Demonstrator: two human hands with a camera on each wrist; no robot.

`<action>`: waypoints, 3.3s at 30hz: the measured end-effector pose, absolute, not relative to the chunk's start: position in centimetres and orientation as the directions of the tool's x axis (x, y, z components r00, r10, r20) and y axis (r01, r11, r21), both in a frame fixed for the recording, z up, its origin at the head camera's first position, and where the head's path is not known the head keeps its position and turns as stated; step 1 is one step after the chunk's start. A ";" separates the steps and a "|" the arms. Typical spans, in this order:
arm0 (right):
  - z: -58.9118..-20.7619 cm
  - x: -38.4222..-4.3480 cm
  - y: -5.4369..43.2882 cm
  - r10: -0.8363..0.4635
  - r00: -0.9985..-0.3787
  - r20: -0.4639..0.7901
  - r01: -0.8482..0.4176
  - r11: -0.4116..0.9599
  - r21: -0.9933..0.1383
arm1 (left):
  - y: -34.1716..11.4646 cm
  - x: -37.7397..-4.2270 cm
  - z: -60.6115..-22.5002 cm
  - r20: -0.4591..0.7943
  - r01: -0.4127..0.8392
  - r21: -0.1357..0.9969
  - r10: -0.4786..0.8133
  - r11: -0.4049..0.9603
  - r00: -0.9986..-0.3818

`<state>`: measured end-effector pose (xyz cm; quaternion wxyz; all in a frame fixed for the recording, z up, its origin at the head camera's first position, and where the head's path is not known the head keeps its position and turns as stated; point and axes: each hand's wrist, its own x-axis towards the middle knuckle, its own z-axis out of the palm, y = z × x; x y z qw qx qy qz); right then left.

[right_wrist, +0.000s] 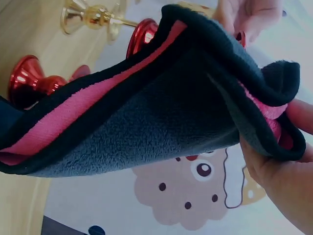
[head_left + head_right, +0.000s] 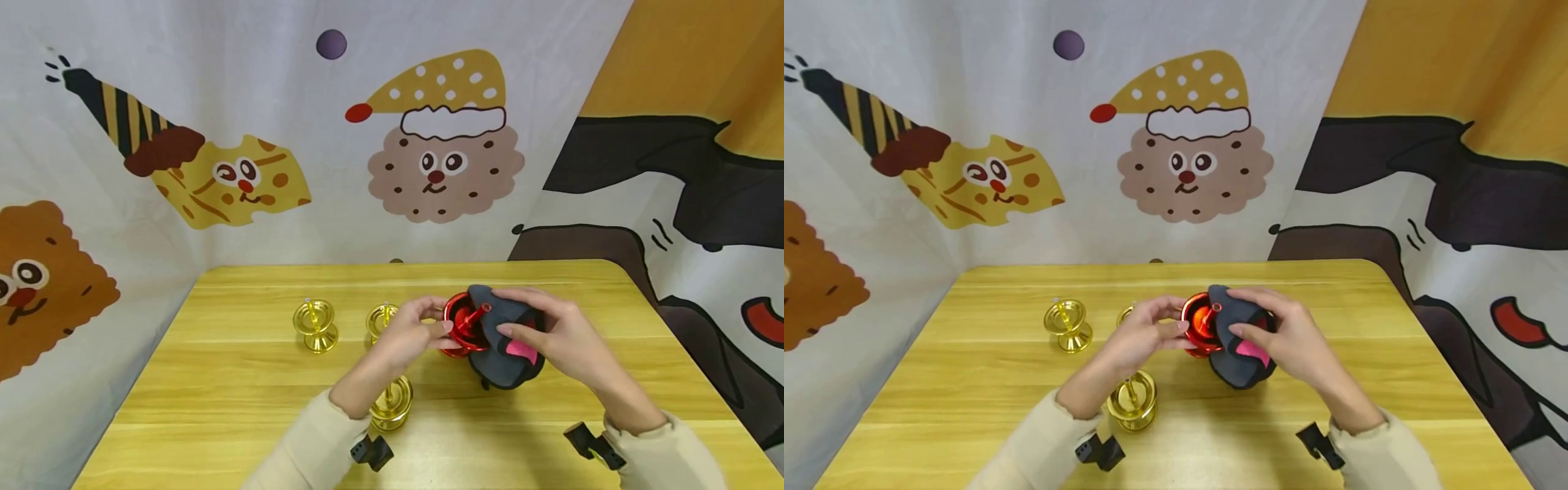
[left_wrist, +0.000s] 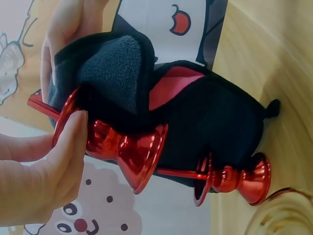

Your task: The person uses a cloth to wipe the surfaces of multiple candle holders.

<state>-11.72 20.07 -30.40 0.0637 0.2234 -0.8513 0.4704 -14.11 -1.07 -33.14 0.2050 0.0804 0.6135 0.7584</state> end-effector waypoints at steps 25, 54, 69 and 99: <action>-32.7 -12.0 18.9 -0.312 -0.921 0.233 -0.358 0.447 -0.820 | -1.2 -13.9 -33.4 -0.136 -0.206 0.971 0.428 -0.123 -0.893; -30.6 -11.3 21.1 -0.406 -0.881 0.243 -0.398 0.359 -0.844 | -1.3 -13.9 -32.5 -0.114 -0.179 0.979 0.475 -0.094 -0.873; -32.6 -11.9 19.8 -0.567 -0.772 0.287 -0.535 0.338 -0.774 | -1.3 -13.4 -33.1 -0.138 -0.155 0.988 0.486 0.005 -0.863; -30.9 -10.4 20.9 -0.213 -0.898 0.386 -0.441 0.458 -0.772 | -1.1 -13.4 -34.0 -0.201 -0.266 0.960 0.446 -0.087 -0.872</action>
